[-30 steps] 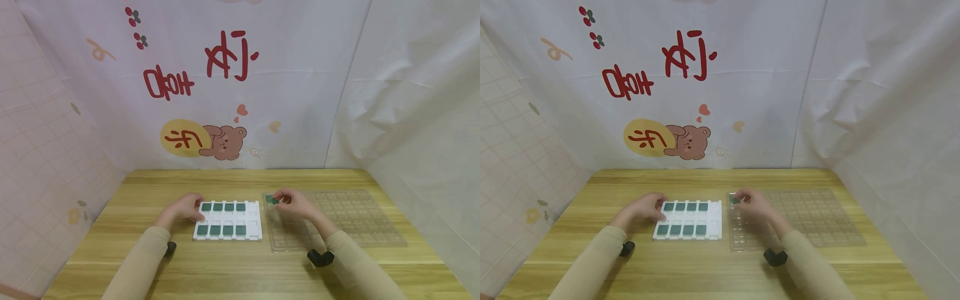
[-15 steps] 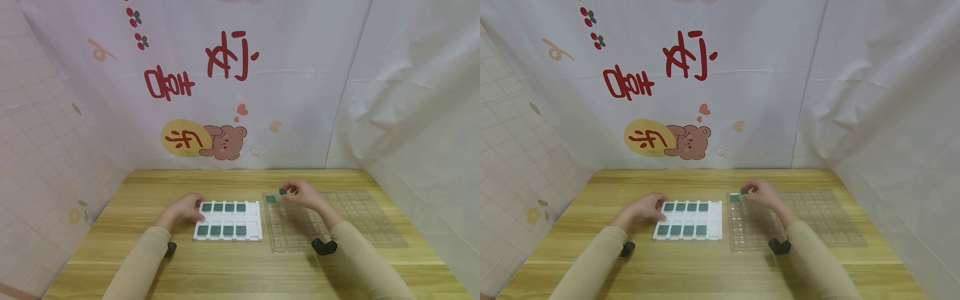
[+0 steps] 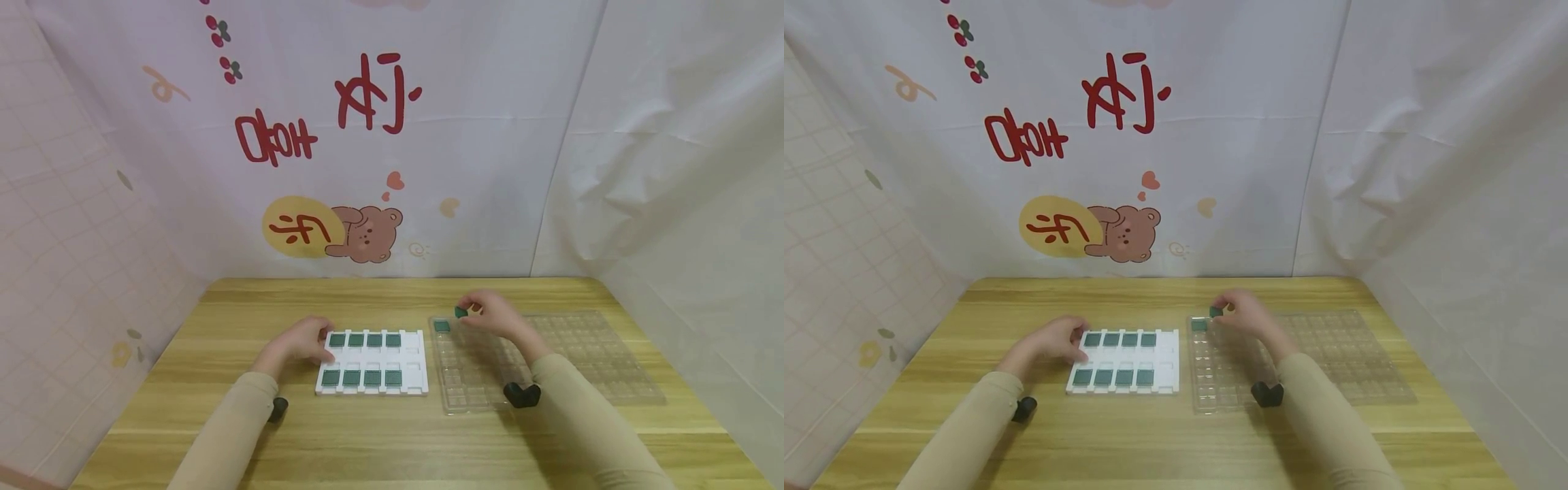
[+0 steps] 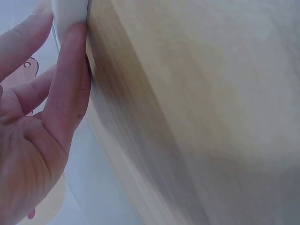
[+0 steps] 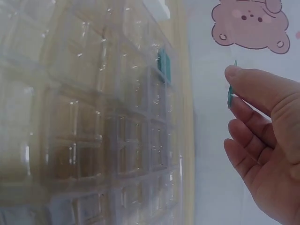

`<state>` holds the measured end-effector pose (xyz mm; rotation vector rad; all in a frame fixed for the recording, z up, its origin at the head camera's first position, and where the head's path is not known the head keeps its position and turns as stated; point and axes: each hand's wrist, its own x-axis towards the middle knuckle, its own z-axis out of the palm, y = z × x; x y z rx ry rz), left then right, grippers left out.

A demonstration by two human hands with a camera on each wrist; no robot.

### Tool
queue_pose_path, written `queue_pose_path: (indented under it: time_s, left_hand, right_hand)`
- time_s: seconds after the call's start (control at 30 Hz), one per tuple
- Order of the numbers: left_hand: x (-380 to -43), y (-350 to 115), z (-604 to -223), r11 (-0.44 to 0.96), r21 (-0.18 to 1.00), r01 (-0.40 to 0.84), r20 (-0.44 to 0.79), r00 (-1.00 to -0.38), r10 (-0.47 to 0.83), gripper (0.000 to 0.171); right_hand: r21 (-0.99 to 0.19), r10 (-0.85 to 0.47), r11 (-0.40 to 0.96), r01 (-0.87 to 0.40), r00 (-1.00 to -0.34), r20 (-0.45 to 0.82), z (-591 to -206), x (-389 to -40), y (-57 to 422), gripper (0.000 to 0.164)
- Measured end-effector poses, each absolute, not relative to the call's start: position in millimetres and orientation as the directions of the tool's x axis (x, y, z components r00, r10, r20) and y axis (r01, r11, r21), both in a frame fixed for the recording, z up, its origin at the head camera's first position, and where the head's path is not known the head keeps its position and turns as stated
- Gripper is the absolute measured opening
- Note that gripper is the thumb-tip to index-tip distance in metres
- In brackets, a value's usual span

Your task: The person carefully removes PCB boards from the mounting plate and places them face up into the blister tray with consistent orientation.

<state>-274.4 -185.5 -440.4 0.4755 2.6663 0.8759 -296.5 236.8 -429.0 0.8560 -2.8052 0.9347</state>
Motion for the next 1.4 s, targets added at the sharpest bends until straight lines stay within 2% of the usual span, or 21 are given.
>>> queue_pose_path:
  time_s: [0.23,0.43,1.4]
  left_hand:
    - [-273.6,-184.9,-441.4,0.751,0.624,0.215,-0.164,-0.904,0.395,0.058]
    - [-273.2,-184.6,-441.0,0.761,0.616,0.205,-0.173,-0.907,0.385,0.060]
    - [-274.5,-185.7,-443.4,0.767,0.604,0.218,-0.172,-0.903,0.393,0.061]
  right_hand:
    - [-0.452,-0.535,0.677,-0.581,-0.810,0.241,-441.4,-308.1,236.9,0.015]
    - [-0.398,-0.517,0.733,-0.551,-0.832,0.200,-444.1,-308.0,235.3,0.014]
    - [-0.323,-0.495,0.805,-0.498,-0.863,0.095,-451.9,-308.7,227.8,0.021]
